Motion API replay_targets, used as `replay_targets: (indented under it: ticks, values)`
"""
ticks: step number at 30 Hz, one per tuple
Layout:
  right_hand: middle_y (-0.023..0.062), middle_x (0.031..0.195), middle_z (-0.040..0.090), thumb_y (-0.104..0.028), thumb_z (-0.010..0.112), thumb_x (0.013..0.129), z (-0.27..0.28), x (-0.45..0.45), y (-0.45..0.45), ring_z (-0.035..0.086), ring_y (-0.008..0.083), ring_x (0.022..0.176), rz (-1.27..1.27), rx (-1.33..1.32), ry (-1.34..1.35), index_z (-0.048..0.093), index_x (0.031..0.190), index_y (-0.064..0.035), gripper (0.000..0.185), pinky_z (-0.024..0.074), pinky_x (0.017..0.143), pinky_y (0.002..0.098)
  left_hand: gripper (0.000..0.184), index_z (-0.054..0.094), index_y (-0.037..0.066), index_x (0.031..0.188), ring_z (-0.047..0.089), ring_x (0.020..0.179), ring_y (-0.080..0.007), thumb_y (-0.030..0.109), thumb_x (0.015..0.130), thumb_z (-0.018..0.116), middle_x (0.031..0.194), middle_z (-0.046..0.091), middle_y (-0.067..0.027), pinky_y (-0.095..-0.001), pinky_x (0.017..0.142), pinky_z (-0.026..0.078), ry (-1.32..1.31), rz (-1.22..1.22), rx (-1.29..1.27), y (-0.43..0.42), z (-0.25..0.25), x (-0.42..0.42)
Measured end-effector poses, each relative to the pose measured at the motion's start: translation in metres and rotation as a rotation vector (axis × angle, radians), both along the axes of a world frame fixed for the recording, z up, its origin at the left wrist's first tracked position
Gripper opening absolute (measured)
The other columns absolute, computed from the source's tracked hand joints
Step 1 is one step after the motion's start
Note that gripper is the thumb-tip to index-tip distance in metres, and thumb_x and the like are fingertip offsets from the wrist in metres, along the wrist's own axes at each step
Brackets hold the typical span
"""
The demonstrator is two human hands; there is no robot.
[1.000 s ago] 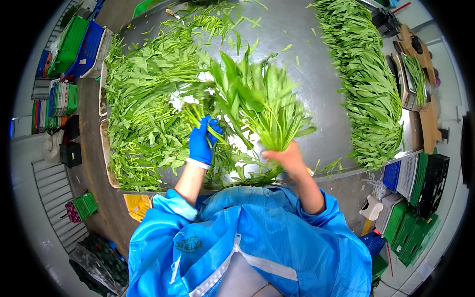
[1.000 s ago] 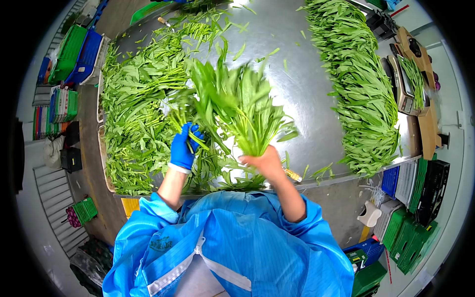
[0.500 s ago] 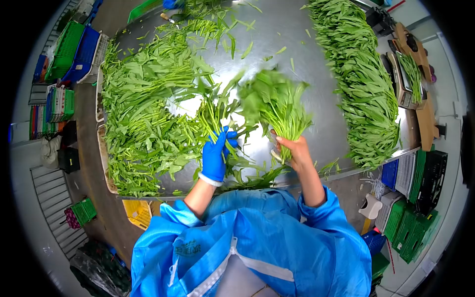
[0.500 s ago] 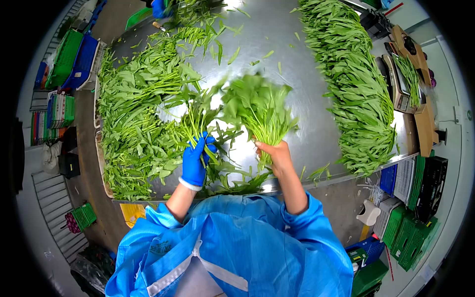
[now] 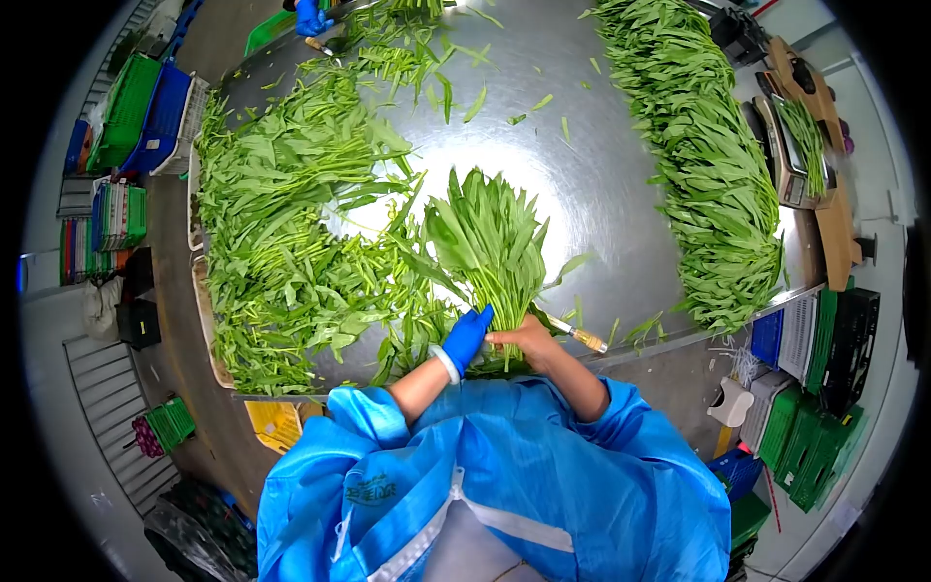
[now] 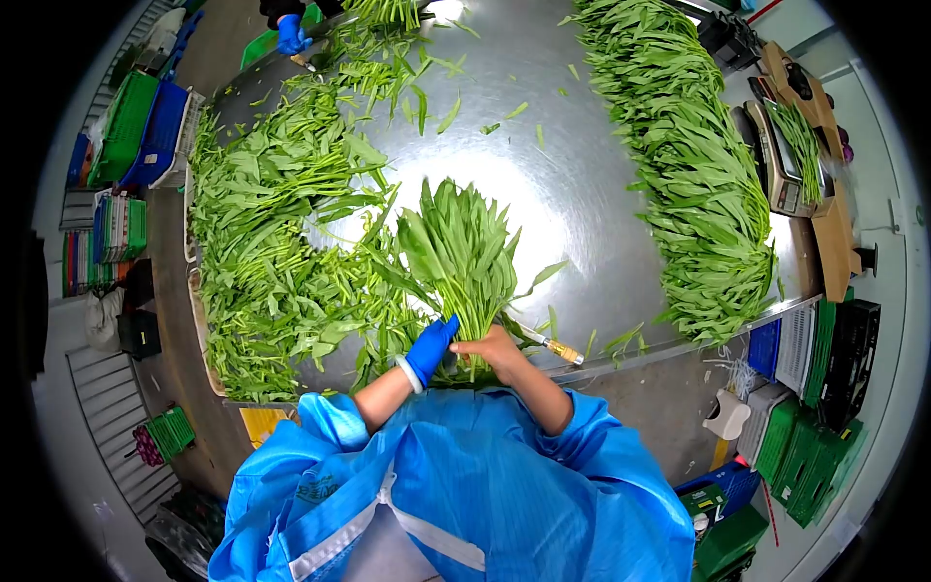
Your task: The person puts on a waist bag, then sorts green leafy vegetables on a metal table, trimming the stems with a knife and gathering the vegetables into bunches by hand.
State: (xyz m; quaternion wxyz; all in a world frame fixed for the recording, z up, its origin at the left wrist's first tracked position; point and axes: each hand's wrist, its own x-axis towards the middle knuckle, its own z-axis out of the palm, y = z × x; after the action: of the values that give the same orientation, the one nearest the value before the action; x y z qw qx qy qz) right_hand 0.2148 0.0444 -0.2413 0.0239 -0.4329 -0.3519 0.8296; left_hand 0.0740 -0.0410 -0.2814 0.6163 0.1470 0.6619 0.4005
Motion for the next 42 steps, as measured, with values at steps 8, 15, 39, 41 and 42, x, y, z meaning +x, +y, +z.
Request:
replay_targets:
  ticks: [8, 15, 39, 41, 42]
  values:
    - [0.0066, 0.101, 0.068, 0.002, 0.075, 0.074, -0.007, 0.005, 0.008, 0.063, 0.0158, 0.092, -0.073, 0.08, 0.124, 0.063, 0.112, -0.0001, 0.041, 0.05, 0.084, 0.0309, 0.042, 0.064, -0.003, 0.113, 0.062, 0.088, -0.017, 0.035, 0.098, 0.056, 0.099, 0.069, -0.0116, -0.0315, 0.082, 0.049, 0.028, -0.148, 0.021, 0.007, 0.013, -0.006]
    - [0.0104, 0.101, 0.07, -0.013, 0.078, 0.069, 0.063, 0.039, 0.124, 0.063, 0.0159, 0.093, 0.415, 0.653, 0.047, 0.064, 0.114, -0.0032, 0.048, 0.0493, 0.085, 0.0305, 0.04, 0.058, 0.0, 0.127, 0.058, 0.107, -0.0135, 0.024, 0.095, 0.062, 0.119, 0.064, -0.0081, -0.0302, 0.094, 0.047, -0.109, -0.248, 0.228, 0.05, 0.074, -0.005]
    - [0.0205, 0.09, 0.062, -0.025, 0.068, 0.076, 0.031, 0.124, 0.215, 0.061, 0.0388, 0.086, 0.74, 1.386, -0.732, 0.059, 0.092, -0.0037, 0.029, 0.0498, 0.075, 0.0472, 0.092, 0.037, 0.021, 0.146, 0.028, 0.137, -0.0451, 0.063, 0.071, 0.069, 0.152, 0.028, -0.0213, -0.0612, 0.11, 0.021, 1.393, -0.494, -0.162, 0.094, -0.009, -0.154]
    - [0.0173, 0.096, 0.064, -0.03, 0.07, 0.076, 0.015, 0.133, 0.15, 0.062, 0.0376, 0.088, 0.824, 1.345, -0.509, 0.059, 0.094, -0.0052, 0.033, 0.0506, 0.073, 0.0475, 0.092, 0.04, 0.02, 0.144, 0.034, 0.134, -0.0437, 0.066, 0.07, 0.069, 0.149, 0.033, -0.0227, -0.0618, 0.106, 0.027, 1.367, -0.463, -0.132, 0.085, -0.021, -0.16]
    - [0.0158, 0.098, 0.064, -0.032, 0.072, 0.076, -0.004, 0.141, 0.117, 0.062, 0.0376, 0.087, 0.834, 1.362, -0.448, 0.059, 0.096, -0.0059, 0.035, 0.0506, 0.072, 0.0476, 0.091, 0.041, 0.02, 0.144, 0.035, 0.132, -0.0431, 0.066, 0.07, 0.069, 0.148, 0.035, -0.0222, -0.0615, 0.105, 0.028, 1.32, -0.528, -0.081, 0.08, -0.014, -0.154]
